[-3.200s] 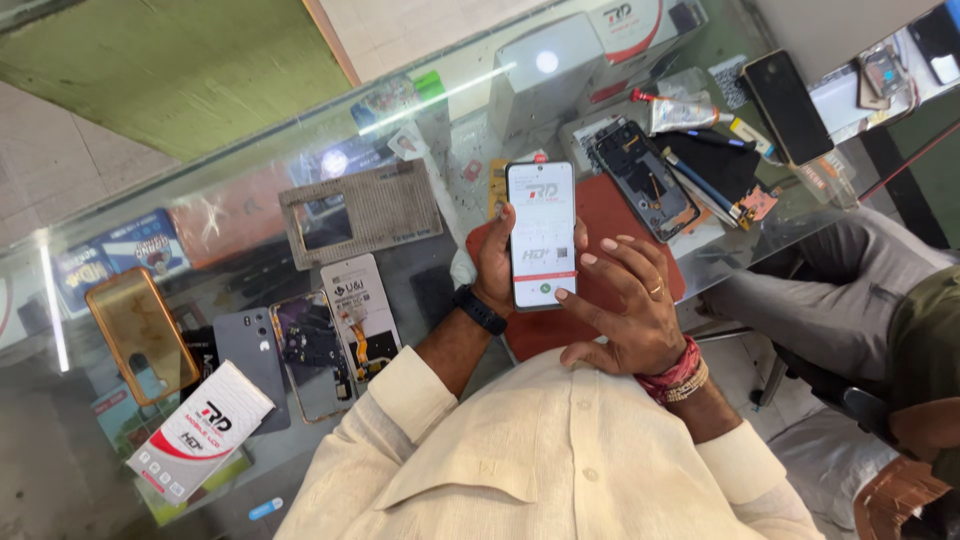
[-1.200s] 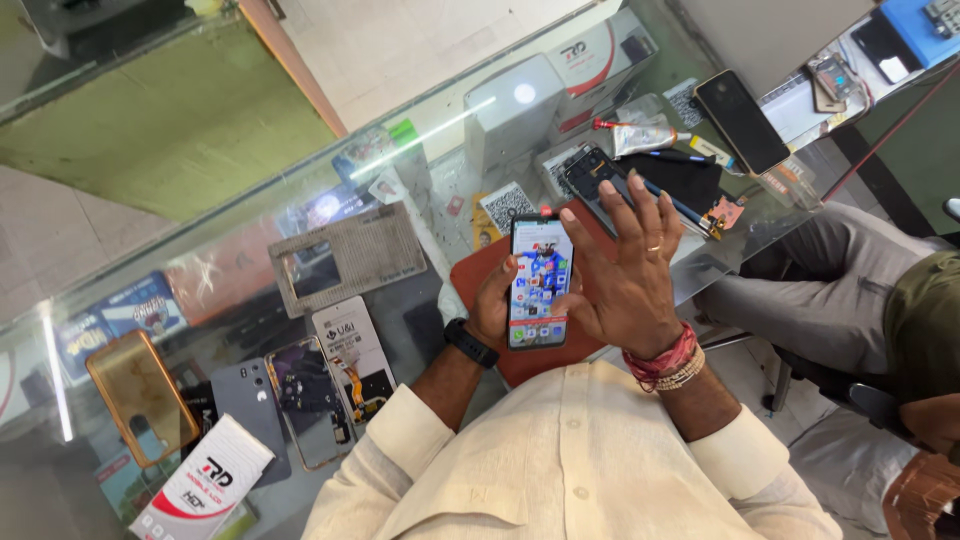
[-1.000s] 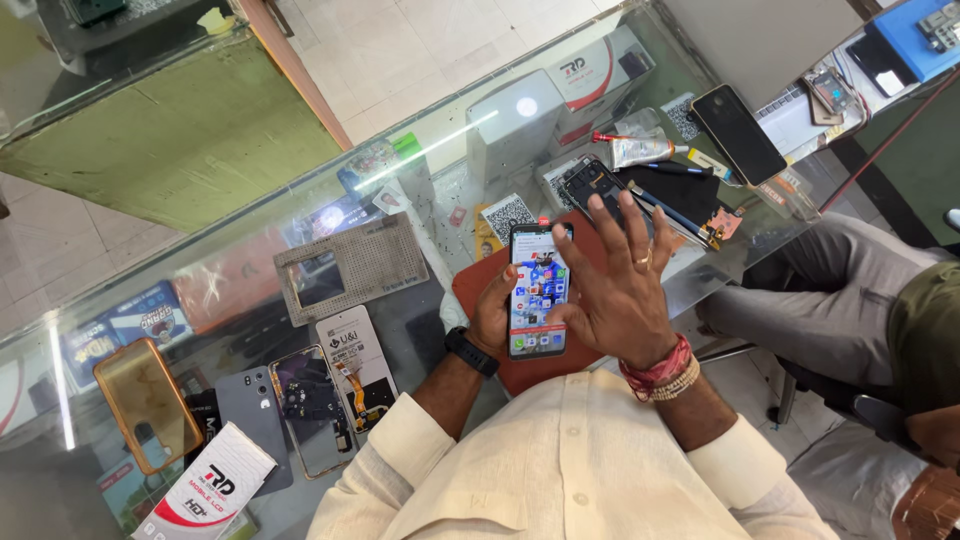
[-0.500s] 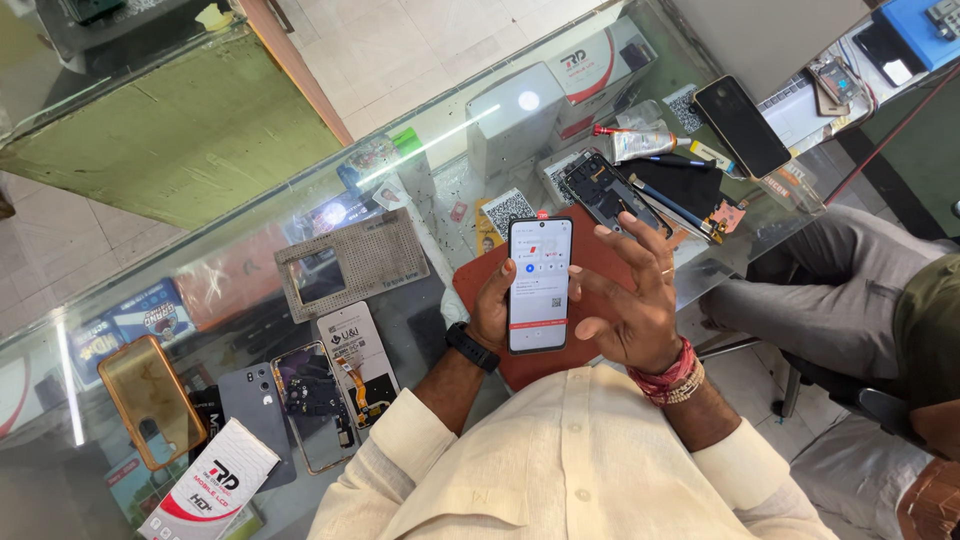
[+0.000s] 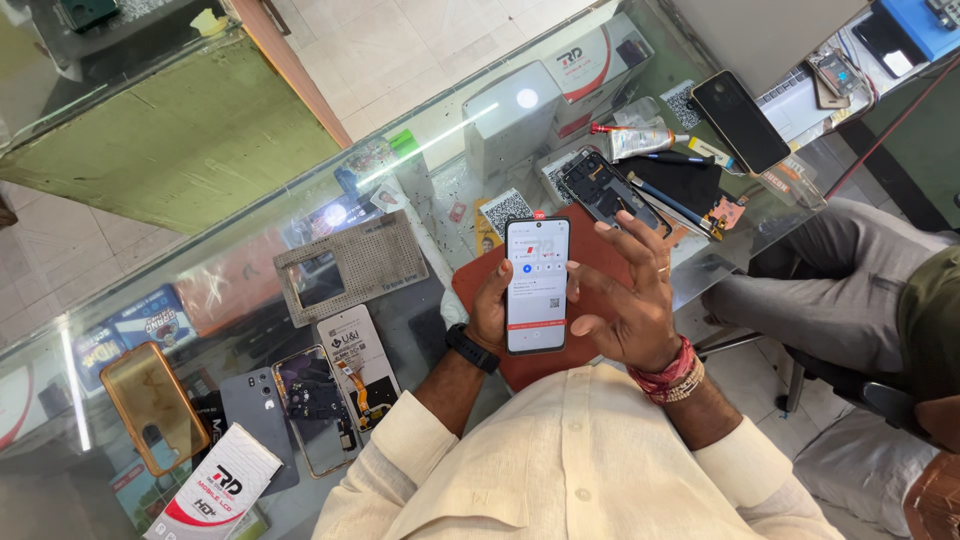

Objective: The person removes the battery from a disassembled smartphone, applies adhesive to the frame, and prepares a new screen assembly. They then place the new screen into the frame and connect internal components.

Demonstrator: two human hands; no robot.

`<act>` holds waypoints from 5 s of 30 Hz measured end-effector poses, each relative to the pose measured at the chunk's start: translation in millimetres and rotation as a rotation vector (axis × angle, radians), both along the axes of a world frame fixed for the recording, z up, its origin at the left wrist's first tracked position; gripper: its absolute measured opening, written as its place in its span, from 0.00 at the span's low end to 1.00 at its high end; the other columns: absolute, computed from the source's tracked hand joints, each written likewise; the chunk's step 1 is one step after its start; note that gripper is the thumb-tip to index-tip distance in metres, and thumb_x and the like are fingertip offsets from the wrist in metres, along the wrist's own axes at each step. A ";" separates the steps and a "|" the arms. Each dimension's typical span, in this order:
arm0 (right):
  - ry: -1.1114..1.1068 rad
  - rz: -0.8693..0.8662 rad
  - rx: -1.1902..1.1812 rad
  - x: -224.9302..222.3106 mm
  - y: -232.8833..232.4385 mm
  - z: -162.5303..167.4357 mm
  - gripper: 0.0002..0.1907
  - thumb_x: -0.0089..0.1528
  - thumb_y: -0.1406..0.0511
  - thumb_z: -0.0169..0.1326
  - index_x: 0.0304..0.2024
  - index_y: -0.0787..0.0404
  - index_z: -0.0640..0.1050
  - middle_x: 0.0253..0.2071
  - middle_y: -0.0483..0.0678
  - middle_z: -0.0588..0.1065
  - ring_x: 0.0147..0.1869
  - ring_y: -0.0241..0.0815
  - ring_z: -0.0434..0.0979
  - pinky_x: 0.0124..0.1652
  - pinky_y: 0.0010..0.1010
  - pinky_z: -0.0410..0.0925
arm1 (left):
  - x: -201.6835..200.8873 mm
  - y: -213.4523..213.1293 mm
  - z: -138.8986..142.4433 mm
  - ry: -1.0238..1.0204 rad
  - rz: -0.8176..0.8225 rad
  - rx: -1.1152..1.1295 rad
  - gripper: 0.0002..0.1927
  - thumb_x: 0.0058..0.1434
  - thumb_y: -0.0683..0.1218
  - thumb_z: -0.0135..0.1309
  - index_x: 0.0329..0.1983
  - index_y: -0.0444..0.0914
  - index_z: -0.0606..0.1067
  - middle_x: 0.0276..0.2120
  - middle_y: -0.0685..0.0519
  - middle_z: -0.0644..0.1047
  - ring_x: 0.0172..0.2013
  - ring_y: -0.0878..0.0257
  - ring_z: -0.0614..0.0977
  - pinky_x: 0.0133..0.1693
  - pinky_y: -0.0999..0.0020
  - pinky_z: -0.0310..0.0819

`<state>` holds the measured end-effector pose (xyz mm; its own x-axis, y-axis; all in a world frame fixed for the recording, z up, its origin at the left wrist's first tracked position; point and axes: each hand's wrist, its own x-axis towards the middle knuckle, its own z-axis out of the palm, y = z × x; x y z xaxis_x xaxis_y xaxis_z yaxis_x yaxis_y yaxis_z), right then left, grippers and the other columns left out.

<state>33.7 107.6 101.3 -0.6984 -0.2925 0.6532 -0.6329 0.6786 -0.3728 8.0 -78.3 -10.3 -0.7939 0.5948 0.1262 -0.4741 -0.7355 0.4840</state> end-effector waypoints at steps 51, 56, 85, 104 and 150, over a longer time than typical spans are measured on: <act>-0.753 -0.071 -0.607 84.2 -32.6 -31.5 0.09 0.61 0.68 0.65 0.36 0.70 0.80 0.33 0.47 0.81 0.35 0.31 0.76 0.37 0.23 0.72 | 78.3 -14.9 45.4 -0.043 0.168 0.116 0.48 0.73 0.76 0.35 0.73 0.31 0.64 0.46 0.41 0.78 0.47 0.54 0.81 0.51 0.58 0.77; -0.498 0.064 -0.487 53.7 -28.5 -4.0 0.10 0.64 0.73 0.60 0.46 0.68 0.75 0.39 0.49 0.81 0.43 0.34 0.80 0.43 0.26 0.72 | 84.3 -20.1 24.5 -0.128 0.128 -0.062 0.43 0.68 0.75 0.35 0.67 0.37 0.65 0.43 0.45 0.76 0.43 0.54 0.82 0.48 0.55 0.79; -0.476 0.012 -0.387 58.8 -32.6 -8.5 0.11 0.59 0.82 0.47 0.38 0.64 0.72 0.39 0.51 0.80 0.45 0.45 0.81 0.46 0.31 0.72 | 94.5 -21.9 14.3 -0.073 -0.028 -0.332 0.39 0.70 0.73 0.36 0.59 0.35 0.67 0.42 0.46 0.76 0.40 0.59 0.82 0.46 0.60 0.81; -0.509 -0.004 -0.456 74.5 -31.8 -12.1 0.08 0.62 0.80 0.50 0.38 0.65 0.71 0.39 0.51 0.79 0.46 0.42 0.82 0.46 0.30 0.72 | 99.9 -26.5 32.8 -0.010 -0.070 -0.359 0.39 0.70 0.72 0.35 0.65 0.35 0.64 0.41 0.46 0.76 0.39 0.58 0.83 0.43 0.61 0.81; -1.299 0.354 -0.746 47.9 -119.8 -76.9 0.05 0.68 0.71 0.52 0.38 0.69 0.73 0.37 0.50 0.79 0.41 0.34 0.82 0.41 0.28 0.79 | 99.4 -212.2 132.3 0.115 0.884 -0.014 0.50 0.63 0.76 0.50 0.69 0.32 0.64 0.45 0.44 0.76 0.45 0.53 0.82 0.46 0.49 0.81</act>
